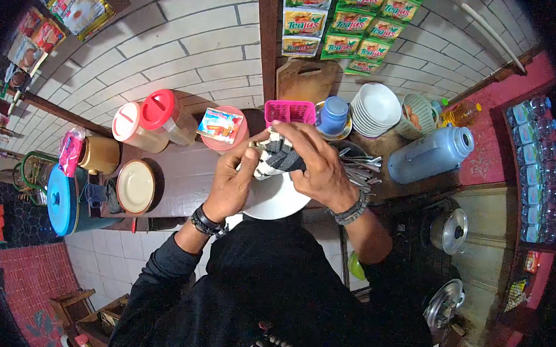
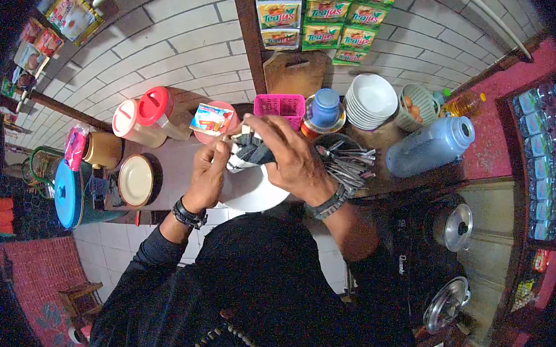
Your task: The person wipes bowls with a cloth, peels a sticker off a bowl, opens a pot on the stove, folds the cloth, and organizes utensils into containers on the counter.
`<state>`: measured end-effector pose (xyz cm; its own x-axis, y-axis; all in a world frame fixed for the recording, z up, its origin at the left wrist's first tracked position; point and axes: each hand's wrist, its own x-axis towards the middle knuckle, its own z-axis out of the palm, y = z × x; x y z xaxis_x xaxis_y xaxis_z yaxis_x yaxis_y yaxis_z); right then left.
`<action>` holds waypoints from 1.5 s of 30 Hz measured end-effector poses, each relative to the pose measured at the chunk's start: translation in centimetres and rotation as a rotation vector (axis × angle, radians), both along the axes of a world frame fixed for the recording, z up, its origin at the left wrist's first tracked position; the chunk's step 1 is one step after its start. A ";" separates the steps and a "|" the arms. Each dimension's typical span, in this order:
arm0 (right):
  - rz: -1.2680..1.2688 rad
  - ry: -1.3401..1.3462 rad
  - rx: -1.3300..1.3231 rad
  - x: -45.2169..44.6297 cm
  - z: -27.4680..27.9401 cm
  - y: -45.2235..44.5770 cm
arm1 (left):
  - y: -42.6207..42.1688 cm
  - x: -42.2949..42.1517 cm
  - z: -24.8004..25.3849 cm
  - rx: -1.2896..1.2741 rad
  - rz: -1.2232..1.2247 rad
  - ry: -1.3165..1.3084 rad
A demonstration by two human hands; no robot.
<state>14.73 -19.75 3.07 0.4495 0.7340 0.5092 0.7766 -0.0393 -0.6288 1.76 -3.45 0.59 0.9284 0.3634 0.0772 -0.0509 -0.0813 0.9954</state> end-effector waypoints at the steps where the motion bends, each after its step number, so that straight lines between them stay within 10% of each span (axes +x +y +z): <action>1: 0.003 -0.003 -0.001 0.0 -0.3 0.0 | -0.1 0.1 0.0 -0.001 0.003 -0.003; 8: -0.314 0.392 0.095 -1.7 -4.5 -0.3 | -0.6 0.6 -0.5 -0.166 0.258 -0.035; 14: -0.156 -0.375 -0.229 -0.1 -0.2 0.7 | -0.9 -0.1 -1.6 0.012 0.191 0.053; 21: -0.226 0.310 0.070 -2.1 -4.2 0.6 | -0.6 0.6 -0.8 -0.185 0.481 -0.088; 31: -0.163 -0.423 -0.235 -0.9 -0.8 2.0 | -1.6 -0.5 -1.9 -0.111 0.328 0.083; 37: -0.225 0.181 0.099 -2.1 -2.9 1.6 | -0.4 0.1 -1.4 -0.317 0.479 -0.099; 45: -0.025 -0.376 -0.327 -1.0 -1.6 1.1 | -1.0 -0.6 -2.0 0.068 0.246 -0.009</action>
<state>13.76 -18.60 1.50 0.2982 0.8738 0.3841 0.9436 -0.2091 -0.2569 1.14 -4.45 -1.42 0.8120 0.5719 0.1169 -0.0304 -0.1586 0.9869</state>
